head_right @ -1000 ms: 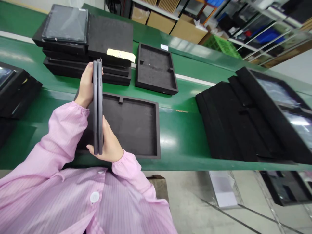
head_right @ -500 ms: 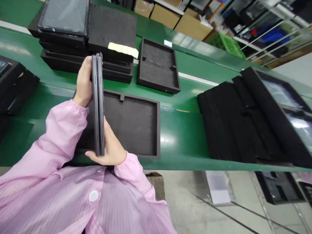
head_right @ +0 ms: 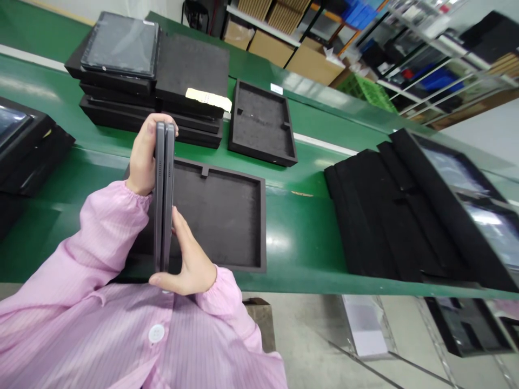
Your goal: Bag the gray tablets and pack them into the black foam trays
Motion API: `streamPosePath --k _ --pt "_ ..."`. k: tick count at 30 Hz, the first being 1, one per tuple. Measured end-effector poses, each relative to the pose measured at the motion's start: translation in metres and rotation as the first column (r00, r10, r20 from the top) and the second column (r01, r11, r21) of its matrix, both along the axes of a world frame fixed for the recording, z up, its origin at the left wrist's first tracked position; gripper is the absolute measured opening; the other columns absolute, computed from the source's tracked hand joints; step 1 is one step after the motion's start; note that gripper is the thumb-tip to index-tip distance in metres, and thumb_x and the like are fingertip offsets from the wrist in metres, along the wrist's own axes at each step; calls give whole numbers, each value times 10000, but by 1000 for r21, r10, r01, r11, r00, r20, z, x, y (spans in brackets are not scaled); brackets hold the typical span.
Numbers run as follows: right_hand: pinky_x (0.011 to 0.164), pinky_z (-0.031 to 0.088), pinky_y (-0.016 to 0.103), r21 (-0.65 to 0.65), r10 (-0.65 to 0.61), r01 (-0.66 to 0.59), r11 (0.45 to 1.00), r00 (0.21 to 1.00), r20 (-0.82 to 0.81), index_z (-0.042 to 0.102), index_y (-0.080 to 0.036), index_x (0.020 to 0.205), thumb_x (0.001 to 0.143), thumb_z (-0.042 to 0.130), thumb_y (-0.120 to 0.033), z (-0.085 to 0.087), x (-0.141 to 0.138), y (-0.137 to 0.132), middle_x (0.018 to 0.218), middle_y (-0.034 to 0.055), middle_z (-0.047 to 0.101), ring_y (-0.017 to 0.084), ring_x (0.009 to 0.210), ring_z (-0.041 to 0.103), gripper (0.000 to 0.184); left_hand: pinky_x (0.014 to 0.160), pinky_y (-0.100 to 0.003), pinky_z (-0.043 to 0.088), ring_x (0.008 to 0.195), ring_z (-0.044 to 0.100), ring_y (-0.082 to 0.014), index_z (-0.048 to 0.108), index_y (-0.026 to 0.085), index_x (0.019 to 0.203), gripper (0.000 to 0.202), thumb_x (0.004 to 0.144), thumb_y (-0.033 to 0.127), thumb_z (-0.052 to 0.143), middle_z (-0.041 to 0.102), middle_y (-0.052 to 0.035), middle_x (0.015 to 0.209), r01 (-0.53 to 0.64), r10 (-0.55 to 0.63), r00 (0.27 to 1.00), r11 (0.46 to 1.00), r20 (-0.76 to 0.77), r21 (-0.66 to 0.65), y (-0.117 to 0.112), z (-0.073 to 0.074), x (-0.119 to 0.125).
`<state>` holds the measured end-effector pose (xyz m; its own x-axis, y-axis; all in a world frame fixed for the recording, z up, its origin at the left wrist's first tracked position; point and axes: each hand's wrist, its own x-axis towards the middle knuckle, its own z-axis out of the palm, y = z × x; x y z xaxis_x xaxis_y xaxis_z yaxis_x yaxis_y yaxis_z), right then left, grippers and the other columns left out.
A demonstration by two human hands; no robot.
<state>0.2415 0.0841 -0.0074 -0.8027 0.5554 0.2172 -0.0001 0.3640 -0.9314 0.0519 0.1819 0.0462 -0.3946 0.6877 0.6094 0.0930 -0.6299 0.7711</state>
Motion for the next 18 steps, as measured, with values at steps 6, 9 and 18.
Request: streamPosePath --k 6,9,18 --pt "1166 370 526 43 -121 123 992 992 -41 218 -221 1565 787 600 -750 4 -8 0 1494 155 442 347 1357 486 1016 868 -378 497 950 605 -233 662 257 902 455 954 615 387 639 -60 919 41 -42 999 997 -27 -62 -15 10 13" --pt "1132 415 522 50 -159 160 986 987 -17 234 -230 1558 738 655 -752 3 -11 -1 1471 153 461 353 1306 527 1059 813 -362 506 937 611 -233 645 248 877 455 949 620 393 632 -65 886 41 -43 999 993 -16 -109 -18 12 16" --pt "1122 425 532 75 -163 167 983 985 -54 219 -221 1555 821 644 -593 4 -15 -6 1441 156 476 347 1314 521 926 927 -376 459 964 599 -234 654 245 898 445 964 590 380 654 -68 943 47 -50 997 998 -63 -42 -21 16 18"
